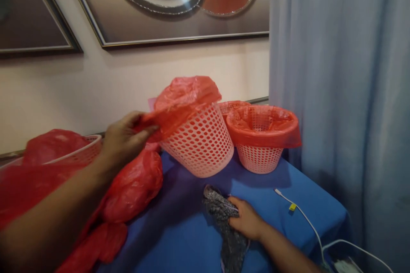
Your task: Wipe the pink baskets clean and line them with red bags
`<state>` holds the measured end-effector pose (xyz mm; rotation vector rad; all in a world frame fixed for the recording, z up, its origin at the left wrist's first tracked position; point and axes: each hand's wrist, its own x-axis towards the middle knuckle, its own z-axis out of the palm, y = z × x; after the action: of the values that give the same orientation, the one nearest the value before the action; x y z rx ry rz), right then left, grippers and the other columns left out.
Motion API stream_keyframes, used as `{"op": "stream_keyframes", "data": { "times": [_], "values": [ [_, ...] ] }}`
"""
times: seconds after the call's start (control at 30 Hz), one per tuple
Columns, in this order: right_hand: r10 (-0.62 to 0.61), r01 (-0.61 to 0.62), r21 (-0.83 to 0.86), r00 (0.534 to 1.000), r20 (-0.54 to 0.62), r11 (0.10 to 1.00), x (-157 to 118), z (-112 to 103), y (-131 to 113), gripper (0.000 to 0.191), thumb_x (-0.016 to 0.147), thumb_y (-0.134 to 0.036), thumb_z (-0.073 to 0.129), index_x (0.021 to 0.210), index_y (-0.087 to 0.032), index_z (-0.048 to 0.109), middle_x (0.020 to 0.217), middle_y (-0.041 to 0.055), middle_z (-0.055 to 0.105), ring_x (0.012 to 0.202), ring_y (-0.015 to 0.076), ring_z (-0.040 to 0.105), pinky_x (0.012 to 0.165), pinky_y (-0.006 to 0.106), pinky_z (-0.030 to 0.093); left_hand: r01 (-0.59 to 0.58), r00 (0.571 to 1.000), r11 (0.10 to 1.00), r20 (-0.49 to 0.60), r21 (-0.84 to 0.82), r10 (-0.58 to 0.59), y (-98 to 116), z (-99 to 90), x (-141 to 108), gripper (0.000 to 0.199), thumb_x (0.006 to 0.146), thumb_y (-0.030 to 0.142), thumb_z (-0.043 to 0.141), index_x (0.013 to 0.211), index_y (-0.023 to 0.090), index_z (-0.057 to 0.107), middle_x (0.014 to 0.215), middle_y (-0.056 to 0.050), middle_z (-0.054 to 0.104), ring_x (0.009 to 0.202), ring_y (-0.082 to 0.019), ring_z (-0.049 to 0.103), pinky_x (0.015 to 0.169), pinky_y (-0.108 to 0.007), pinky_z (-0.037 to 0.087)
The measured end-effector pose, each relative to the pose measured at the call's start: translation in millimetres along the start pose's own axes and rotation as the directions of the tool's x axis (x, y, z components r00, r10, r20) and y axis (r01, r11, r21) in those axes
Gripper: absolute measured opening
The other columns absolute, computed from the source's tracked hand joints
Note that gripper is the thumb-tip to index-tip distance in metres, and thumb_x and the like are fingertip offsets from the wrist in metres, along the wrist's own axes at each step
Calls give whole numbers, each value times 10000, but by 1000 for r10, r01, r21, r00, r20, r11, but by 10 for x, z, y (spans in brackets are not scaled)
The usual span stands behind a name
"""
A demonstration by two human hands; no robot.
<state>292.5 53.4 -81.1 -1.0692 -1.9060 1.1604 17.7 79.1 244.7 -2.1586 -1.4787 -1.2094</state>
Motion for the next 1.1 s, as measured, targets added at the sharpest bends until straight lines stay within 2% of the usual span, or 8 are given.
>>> {"op": "stream_keyframes", "data": {
  "times": [0.07,0.13,0.23,0.37,0.53,0.8,0.93,1.1],
  "values": [
    [-33,35,69,999,-24,997,-3,12,27,331,697,-152,535,989,-198,683,868,-4,707,786,187,648,713,272,502,70,997,997,-14,-13,-70,62,-144,145,149,812,352,694,900,235,669,849,18,720,801,-205,659,817,-343,540],
    [-75,76,32,996,-40,997,-24,54,-11,281,669,-138,550,908,-204,682,874,2,703,826,197,647,757,286,496,92,996,996,-6,-18,-93,98,-232,208,146,794,346,692,874,229,656,847,20,714,804,-200,648,823,-343,534],
    [-162,162,-71,987,6,984,-84,139,-126,262,629,-116,564,843,-206,684,905,14,701,889,213,651,813,302,472,67,998,998,18,-11,-67,73,-203,123,146,809,356,676,883,233,650,842,15,709,786,-202,638,797,-339,525],
    [-184,186,-169,983,26,968,-131,199,-205,362,627,-125,563,952,-205,703,966,34,715,940,232,672,849,319,473,-95,993,994,71,47,92,-50,77,-190,127,890,372,635,905,246,634,861,-19,688,822,-238,649,792,-363,514],
    [-180,182,-166,983,25,969,-117,178,-190,414,615,-127,551,993,-208,700,977,32,713,916,221,672,828,311,483,-208,966,978,160,18,202,-109,506,-531,65,925,290,593,903,238,626,886,-56,686,879,-265,642,849,-414,520],
    [-202,198,-190,979,-1,962,-119,174,-223,403,615,-129,546,979,-207,702,966,36,708,914,225,670,811,312,478,-304,922,950,229,-72,313,-168,933,-730,69,973,235,549,946,232,613,911,-65,692,886,-257,643,832,-410,534],
    [-188,185,-196,982,0,963,-123,174,-215,360,625,-134,545,949,-217,679,951,25,705,900,215,660,808,308,478,-329,908,940,246,-88,340,-265,878,-729,103,995,260,532,960,230,625,914,-65,691,884,-257,633,838,-419,526],
    [-187,190,-203,982,33,960,-127,164,-206,376,629,-136,558,977,-220,672,981,26,719,928,225,666,841,326,488,-328,910,942,244,-73,336,-311,578,-707,124,1032,276,523,1035,221,634,971,-72,689,940,-263,621,869,-428,500]
  ]
}}
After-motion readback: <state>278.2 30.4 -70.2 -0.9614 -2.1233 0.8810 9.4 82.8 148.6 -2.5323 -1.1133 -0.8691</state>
